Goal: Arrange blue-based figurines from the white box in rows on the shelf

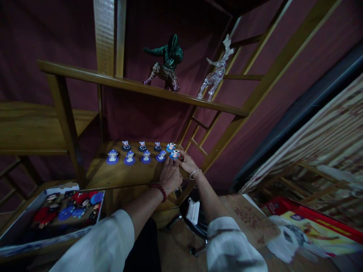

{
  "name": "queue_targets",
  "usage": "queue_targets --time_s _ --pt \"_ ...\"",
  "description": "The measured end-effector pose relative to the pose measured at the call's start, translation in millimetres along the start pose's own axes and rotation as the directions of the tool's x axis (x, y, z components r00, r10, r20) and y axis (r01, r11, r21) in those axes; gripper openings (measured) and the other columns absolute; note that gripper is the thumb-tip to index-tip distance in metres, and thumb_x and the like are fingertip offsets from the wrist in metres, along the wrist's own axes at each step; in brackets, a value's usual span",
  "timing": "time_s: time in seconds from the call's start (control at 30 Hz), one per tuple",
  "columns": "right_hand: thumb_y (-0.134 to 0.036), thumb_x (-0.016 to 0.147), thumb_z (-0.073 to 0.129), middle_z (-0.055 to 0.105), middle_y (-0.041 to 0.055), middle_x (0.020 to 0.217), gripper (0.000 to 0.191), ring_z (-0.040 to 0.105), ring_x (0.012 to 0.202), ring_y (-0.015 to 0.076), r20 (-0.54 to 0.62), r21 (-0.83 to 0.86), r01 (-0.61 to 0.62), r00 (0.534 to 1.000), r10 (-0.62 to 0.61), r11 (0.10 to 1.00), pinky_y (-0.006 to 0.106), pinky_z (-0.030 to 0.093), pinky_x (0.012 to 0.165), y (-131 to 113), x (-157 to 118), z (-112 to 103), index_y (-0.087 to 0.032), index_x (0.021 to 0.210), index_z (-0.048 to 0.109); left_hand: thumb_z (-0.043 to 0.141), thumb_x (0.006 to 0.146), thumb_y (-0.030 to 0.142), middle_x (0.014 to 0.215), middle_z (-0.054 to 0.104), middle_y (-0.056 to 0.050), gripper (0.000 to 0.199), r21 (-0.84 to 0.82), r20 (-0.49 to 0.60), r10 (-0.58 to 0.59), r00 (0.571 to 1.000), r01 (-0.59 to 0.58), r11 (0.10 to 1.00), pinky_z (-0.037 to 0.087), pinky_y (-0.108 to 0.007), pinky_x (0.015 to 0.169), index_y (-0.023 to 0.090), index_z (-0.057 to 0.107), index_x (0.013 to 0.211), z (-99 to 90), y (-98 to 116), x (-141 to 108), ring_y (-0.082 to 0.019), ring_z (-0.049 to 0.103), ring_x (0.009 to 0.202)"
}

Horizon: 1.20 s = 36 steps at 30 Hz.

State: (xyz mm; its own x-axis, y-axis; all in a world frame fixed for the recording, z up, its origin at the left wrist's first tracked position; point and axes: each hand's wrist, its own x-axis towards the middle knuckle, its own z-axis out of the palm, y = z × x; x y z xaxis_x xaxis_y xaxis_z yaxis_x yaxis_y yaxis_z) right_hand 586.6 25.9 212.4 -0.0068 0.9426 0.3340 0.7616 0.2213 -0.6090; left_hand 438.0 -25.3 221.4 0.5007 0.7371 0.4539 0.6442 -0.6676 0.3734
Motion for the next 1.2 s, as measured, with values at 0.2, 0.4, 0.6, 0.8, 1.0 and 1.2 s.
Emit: queue_targets --time_s 0.2,0.4,0.6,0.8,1.0,1.2 --pt "-0.025 0.069 0.061 0.060 0.0017 0.090 0.047 0.055 0.081 0.0143 0.006 -0.015 0.029 1.000 -0.029 0.999 0.030 0.045 0.077 0.1 0.9 -0.8 -0.022 0.115 0.052 0.040 0.071 0.016 0.118 0.053 -0.022 0.044 -0.008 -0.018 -0.012 1.000 0.012 1.000 0.021 -0.046 0.104 -0.002 0.052 0.110 0.7 0.8 -0.4 -0.027 0.039 0.118" --pt "-0.026 0.069 0.061 0.060 0.0004 0.086 0.045 0.055 0.077 0.0133 0.005 -0.005 0.018 1.000 -0.018 1.000 0.028 0.045 0.075 -0.6 0.5 -1.6 -0.023 0.113 0.054 0.040 0.071 0.016 0.116 0.055 -0.022 0.043 0.004 -0.004 -0.014 1.000 0.014 1.000 0.020 -0.044 0.105 -0.002 0.053 0.108 -0.3 1.9 -0.6 -0.027 0.040 0.118" --pt "-0.026 0.069 0.061 0.059 0.0013 0.090 0.047 0.054 0.083 0.0142 -0.015 0.032 -0.010 1.000 0.011 0.999 0.030 0.045 0.079 1.4 0.1 1.0 -0.024 0.114 0.053 0.041 0.072 0.017 0.116 0.054 -0.022 0.045 0.026 -0.027 -0.003 1.000 0.004 1.000 0.020 -0.040 0.105 -0.003 0.052 0.110 1.6 1.0 -0.6 -0.026 0.040 0.117" --pt "-0.026 0.068 0.062 0.059 0.0014 0.090 0.047 0.054 0.084 0.0150 0.004 0.037 -0.016 1.000 0.015 0.999 0.031 0.044 0.080 1.3 0.0 0.7 -0.024 0.114 0.052 0.042 0.073 0.017 0.112 0.056 -0.019 0.041 0.051 -0.069 0.001 0.998 0.003 0.999 0.021 -0.039 0.105 -0.001 0.054 0.107 4.3 0.0 -2.6 -0.025 0.042 0.115" --pt "-0.026 0.069 0.062 0.061 0.0007 0.090 0.040 0.055 0.085 0.0143 0.005 0.028 -0.002 1.000 0.002 1.000 0.030 0.044 0.081 -3.5 -2.1 -1.5 -0.024 0.109 0.056 0.042 0.073 0.016 0.107 0.057 -0.020 0.037 0.042 -0.097 0.018 0.995 -0.014 0.999 0.024 -0.039 0.103 -0.001 0.057 0.102 5.6 -0.7 -2.0 -0.026 0.043 0.113" --pt "-0.025 0.067 0.063 0.062 0.0016 0.094 0.044 0.056 0.086 0.0147 -0.019 0.102 0.032 0.999 -0.031 0.994 0.030 0.044 0.082 -3.4 -1.4 -0.6 -0.022 0.110 0.055 0.042 0.073 0.015 0.108 0.058 -0.021 0.038 0.047 -0.094 0.020 0.995 -0.016 0.999 0.024 -0.040 0.104 -0.003 0.055 0.104 6.3 -0.3 -2.3 -0.026 0.044 0.113"
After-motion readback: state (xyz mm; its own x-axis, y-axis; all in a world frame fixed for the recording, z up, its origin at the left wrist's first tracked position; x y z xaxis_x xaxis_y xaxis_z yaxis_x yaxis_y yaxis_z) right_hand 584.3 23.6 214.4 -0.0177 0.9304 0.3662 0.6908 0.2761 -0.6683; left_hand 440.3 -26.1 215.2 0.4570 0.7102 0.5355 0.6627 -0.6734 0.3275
